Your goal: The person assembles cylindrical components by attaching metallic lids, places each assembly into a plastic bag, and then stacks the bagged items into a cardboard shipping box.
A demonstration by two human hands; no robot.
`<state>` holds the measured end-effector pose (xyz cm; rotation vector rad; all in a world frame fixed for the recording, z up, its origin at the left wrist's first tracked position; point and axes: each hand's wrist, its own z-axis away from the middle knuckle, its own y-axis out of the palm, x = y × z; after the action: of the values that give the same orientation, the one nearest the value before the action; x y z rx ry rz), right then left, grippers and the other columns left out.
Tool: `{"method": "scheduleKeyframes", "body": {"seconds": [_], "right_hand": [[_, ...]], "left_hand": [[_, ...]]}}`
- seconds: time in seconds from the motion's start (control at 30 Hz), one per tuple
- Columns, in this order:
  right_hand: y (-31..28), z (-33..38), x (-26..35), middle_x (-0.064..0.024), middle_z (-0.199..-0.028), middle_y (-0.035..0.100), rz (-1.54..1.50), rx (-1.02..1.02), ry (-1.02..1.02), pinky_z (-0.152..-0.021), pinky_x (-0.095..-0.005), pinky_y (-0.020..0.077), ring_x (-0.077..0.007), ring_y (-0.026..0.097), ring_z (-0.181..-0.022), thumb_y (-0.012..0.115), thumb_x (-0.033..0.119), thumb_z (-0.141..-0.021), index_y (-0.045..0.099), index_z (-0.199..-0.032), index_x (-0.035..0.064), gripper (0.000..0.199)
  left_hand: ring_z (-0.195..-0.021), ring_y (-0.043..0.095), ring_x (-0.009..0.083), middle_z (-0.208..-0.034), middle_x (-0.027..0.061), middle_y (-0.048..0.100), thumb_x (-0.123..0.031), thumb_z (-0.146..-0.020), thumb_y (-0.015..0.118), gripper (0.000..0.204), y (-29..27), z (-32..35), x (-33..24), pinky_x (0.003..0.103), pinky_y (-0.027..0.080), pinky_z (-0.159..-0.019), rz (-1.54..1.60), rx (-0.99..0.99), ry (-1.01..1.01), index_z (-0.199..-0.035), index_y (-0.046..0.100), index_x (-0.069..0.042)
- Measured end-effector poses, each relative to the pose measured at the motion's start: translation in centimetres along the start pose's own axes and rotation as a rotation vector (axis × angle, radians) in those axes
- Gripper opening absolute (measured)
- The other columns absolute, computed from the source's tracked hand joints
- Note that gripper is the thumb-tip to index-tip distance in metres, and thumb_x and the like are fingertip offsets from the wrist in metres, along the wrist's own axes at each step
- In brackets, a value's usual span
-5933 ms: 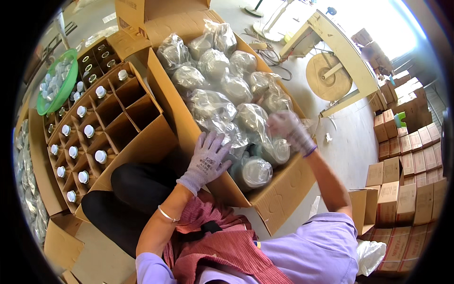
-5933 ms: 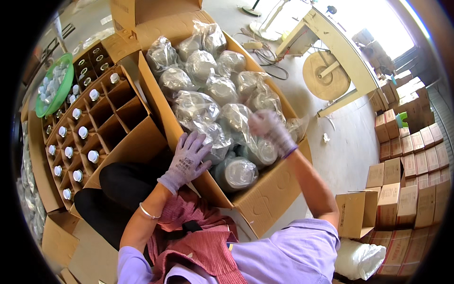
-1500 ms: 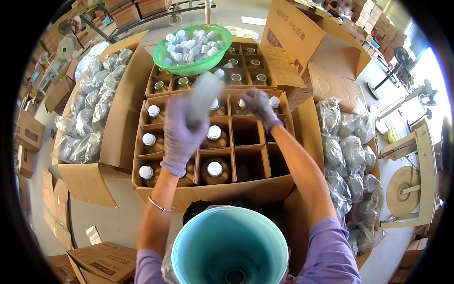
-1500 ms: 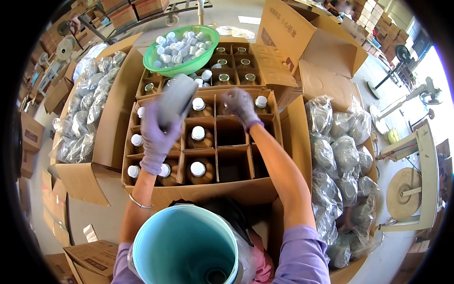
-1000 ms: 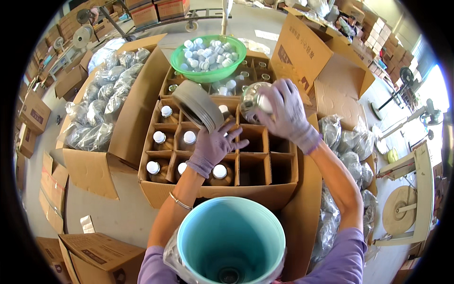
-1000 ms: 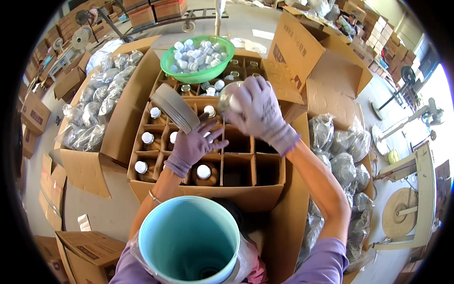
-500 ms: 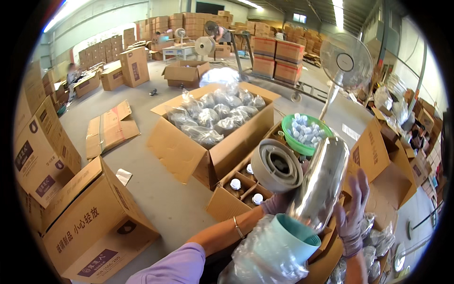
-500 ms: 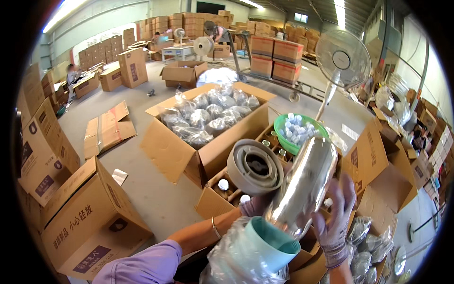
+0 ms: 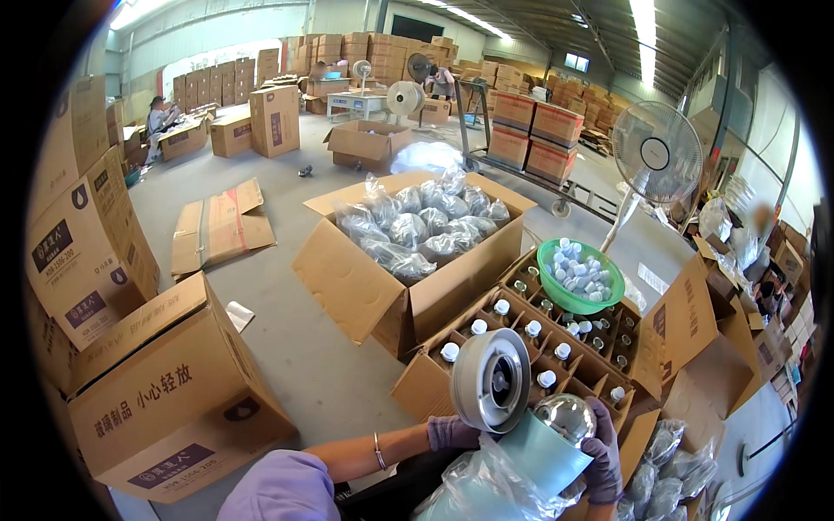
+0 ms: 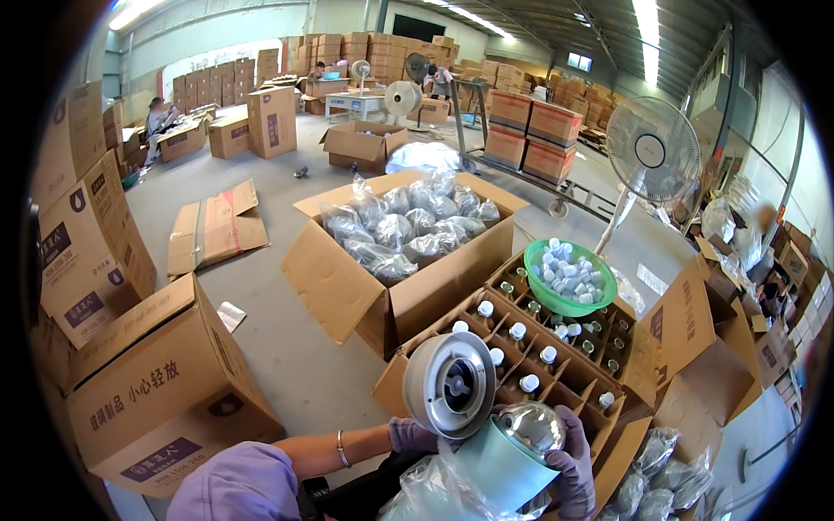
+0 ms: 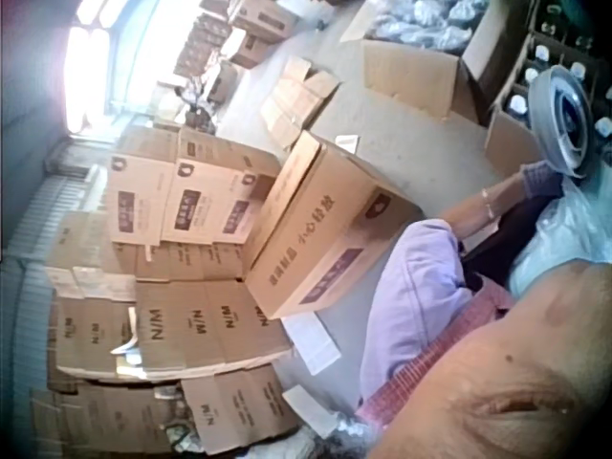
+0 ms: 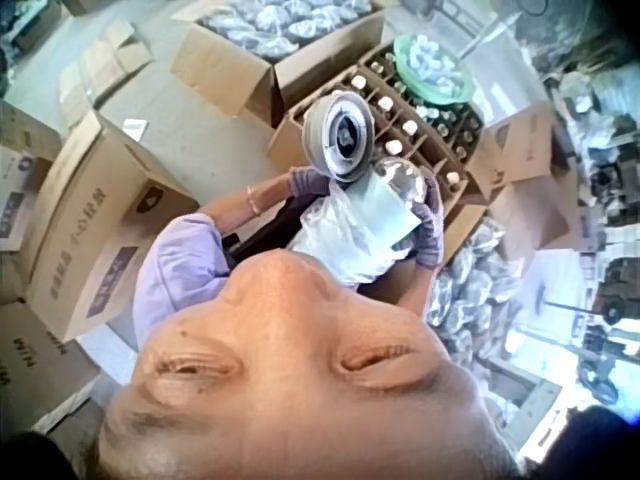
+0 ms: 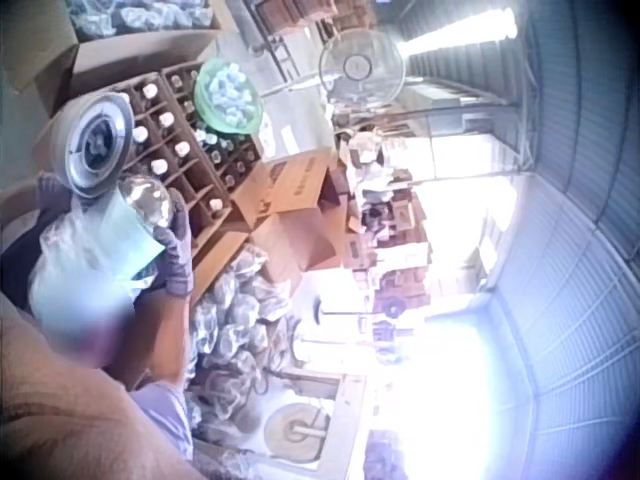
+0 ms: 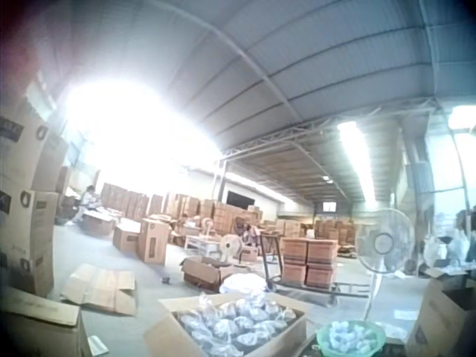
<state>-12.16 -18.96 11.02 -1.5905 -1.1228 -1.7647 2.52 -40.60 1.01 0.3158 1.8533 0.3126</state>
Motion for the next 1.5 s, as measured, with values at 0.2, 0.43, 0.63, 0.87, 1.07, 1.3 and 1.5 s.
{"method": "scheduleKeyframes", "body": {"seconds": [0.2,0.43,0.63,0.87,1.07,1.3,1.5], "right_hand": [[1.2,-2.2,6.0,-0.0107,-0.131,0.060,0.603,0.388,0.399,-0.106,-0.0339,0.0433,-0.0193,0.057,-0.121,0.080,0.031,-0.076,0.048,-0.142,-0.0004,0.080],[6.4,-3.0,6.5,-0.0163,-0.081,0.072,1.568,0.396,0.229,-0.072,-0.0386,0.0553,-0.0298,0.071,-0.076,0.066,0.063,-0.080,0.068,-0.093,0.0039,0.061],[9.2,-3.4,6.5,-0.0179,-0.077,0.070,1.790,0.415,0.370,-0.069,-0.0422,0.0537,-0.0327,0.070,-0.074,0.060,0.066,-0.080,0.070,-0.088,0.0019,0.066],[5.6,-3.6,5.4,-0.0113,-0.072,0.071,1.575,0.210,0.182,-0.068,-0.0379,0.0540,-0.0286,0.071,-0.071,0.062,0.064,-0.083,0.071,-0.092,0.0065,0.059],[4.7,-5.6,8.8,-0.0177,-0.135,0.045,2.091,0.276,-1.162,-0.102,-0.0471,0.0467,-0.0408,0.050,-0.121,0.078,0.025,-0.074,0.054,-0.130,0.0086,0.063],[3.3,-6.6,10.5,-0.0167,-0.103,0.054,2.063,0.570,-1.149,-0.063,-0.0379,0.0573,-0.0310,0.062,-0.089,0.070,0.023,-0.078,0.062,-0.116,0.0311,0.039],[1.9,-7.4,8.9,-0.0221,-0.108,0.053,2.103,0.070,-0.724,-0.058,-0.0435,0.0546,-0.0394,0.063,-0.085,0.079,0.037,-0.068,0.052,-0.126,0.0029,0.073]], "left_hand": [[-0.121,0.057,0.0180,-0.135,0.0063,0.054,-0.019,-0.099,0.059,0.042,-2.6,-1.7,-0.6,0.033,0.047,-0.105,-0.317,-0.208,0.249,-0.137,0.046,-0.006],[-0.087,0.059,0.0078,-0.108,0.0039,0.064,-0.034,-0.095,0.068,0.044,-2.0,-5.7,-5.5,0.022,0.050,-0.075,0.099,-0.773,0.194,-0.122,0.057,-0.002],[-0.097,0.060,0.0107,-0.106,0.0050,0.065,-0.024,-0.086,0.079,0.045,0.3,-7.5,-4.6,0.025,0.051,-0.084,-0.173,-0.621,0.275,-0.119,0.058,-0.002],[-0.097,0.063,0.0137,-0.104,0.0079,0.066,-0.035,-0.083,0.080,0.053,2.1,-9.1,-6.0,0.031,0.053,-0.084,-0.299,-0.527,0.219,-0.120,0.060,-0.002],[-0.096,0.067,0.0197,-0.105,0.0128,0.071,-0.050,-0.088,0.069,0.059,2.9,-10.8,-11.7,0.034,0.052,-0.086,-0.536,-0.424,0.157,-0.118,0.065,0.001],[-0.096,0.065,0.0146,-0.102,0.0101,0.071,-0.049,-0.092,0.064,0.052,3.2,-13.1,-13.0,0.031,0.051,-0.088,-0.658,-0.076,0.004,-0.116,0.070,-0.003],[-0.084,0.063,0.0085,-0.095,0.0074,0.070,-0.047,-0.089,0.070,0.054,5.7,-13.6,-11.6,0.026,0.052,-0.074,-0.240,-0.368,0.168,-0.106,0.069,0.004]]}}
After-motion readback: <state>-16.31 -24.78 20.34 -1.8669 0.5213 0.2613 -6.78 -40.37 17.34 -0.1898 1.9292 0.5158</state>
